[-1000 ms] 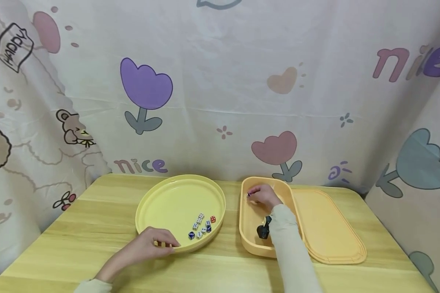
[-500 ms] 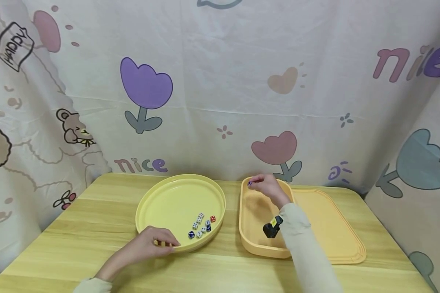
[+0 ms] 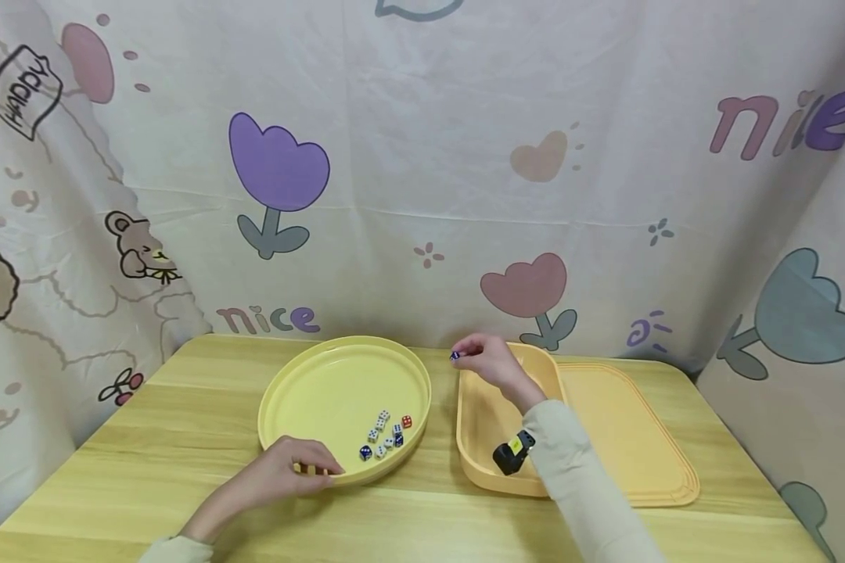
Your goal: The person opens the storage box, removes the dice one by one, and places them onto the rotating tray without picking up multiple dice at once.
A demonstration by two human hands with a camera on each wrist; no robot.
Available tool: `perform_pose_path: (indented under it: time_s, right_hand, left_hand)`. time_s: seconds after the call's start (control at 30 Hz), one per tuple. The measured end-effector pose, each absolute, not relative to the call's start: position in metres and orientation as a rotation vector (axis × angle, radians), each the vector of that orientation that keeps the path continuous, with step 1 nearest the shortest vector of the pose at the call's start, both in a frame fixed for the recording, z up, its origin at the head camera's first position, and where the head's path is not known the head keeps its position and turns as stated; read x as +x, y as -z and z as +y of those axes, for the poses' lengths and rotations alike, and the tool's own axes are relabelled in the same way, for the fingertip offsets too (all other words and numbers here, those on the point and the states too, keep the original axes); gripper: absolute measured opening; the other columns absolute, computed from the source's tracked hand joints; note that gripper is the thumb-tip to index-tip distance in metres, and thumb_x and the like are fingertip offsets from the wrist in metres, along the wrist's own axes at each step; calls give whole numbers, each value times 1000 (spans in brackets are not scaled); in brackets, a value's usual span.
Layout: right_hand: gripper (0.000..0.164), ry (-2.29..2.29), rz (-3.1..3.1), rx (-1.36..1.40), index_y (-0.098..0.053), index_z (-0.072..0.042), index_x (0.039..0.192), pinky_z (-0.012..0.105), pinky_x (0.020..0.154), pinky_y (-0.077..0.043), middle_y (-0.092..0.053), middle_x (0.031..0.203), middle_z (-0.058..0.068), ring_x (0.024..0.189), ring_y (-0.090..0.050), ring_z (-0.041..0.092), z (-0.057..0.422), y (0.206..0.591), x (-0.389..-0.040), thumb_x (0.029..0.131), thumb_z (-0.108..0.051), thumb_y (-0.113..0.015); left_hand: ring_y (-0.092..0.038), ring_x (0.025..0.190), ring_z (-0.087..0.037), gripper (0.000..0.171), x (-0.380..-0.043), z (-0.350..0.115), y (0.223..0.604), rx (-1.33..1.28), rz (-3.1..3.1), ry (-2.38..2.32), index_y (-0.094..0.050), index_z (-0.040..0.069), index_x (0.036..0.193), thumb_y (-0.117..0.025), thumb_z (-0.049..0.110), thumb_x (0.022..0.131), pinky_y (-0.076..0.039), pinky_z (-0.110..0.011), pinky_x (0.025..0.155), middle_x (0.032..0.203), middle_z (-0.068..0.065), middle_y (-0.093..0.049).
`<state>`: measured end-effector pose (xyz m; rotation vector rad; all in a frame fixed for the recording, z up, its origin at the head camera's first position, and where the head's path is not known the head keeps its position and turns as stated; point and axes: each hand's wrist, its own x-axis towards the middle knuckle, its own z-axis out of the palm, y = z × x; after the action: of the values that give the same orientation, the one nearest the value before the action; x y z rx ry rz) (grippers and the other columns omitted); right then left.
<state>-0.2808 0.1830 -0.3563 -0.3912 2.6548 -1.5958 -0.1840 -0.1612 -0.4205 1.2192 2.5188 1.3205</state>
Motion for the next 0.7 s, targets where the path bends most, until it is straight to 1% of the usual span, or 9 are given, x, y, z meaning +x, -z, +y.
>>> perform_pose_path:
  time_s: [0.3, 0.47, 0.7]
  right_hand:
    - [16, 1531, 2692, -458, -68, 4, 97, 28, 72, -48, -64, 86, 6, 80, -57, 15, 155, 359, -273, 83, -3, -72]
    - [15, 1455, 2699, -558, -69, 3, 95, 28, 71, -49, -64, 85, 5, 79, -58, 16, 140, 359, -270, 82, -3, -73]
    - [13, 1351, 2708, -706, -69, 2, 91, 26, 67, -48, -63, 80, 1, 74, -56, 13, 125, 360, -271, 79, 0, -74]
  left_hand:
    - [-59, 78, 0, 12, -184, -162, 421, 1218, 2521, -1314, -77, 10, 96, -71, 11, 86, -49, -23, 63, 92, 7, -70]
    - [-59, 78, 0, 12, -184, -162, 422, 1195, 2520, -1312, -77, 10, 97, -72, 12, 86, -49, -23, 64, 91, 8, -70]
    - [-59, 77, 0, 11, -184, -162, 421, 1201, 2522, -1315, -77, 11, 96, -72, 11, 86, -50, -23, 62, 91, 9, -70]
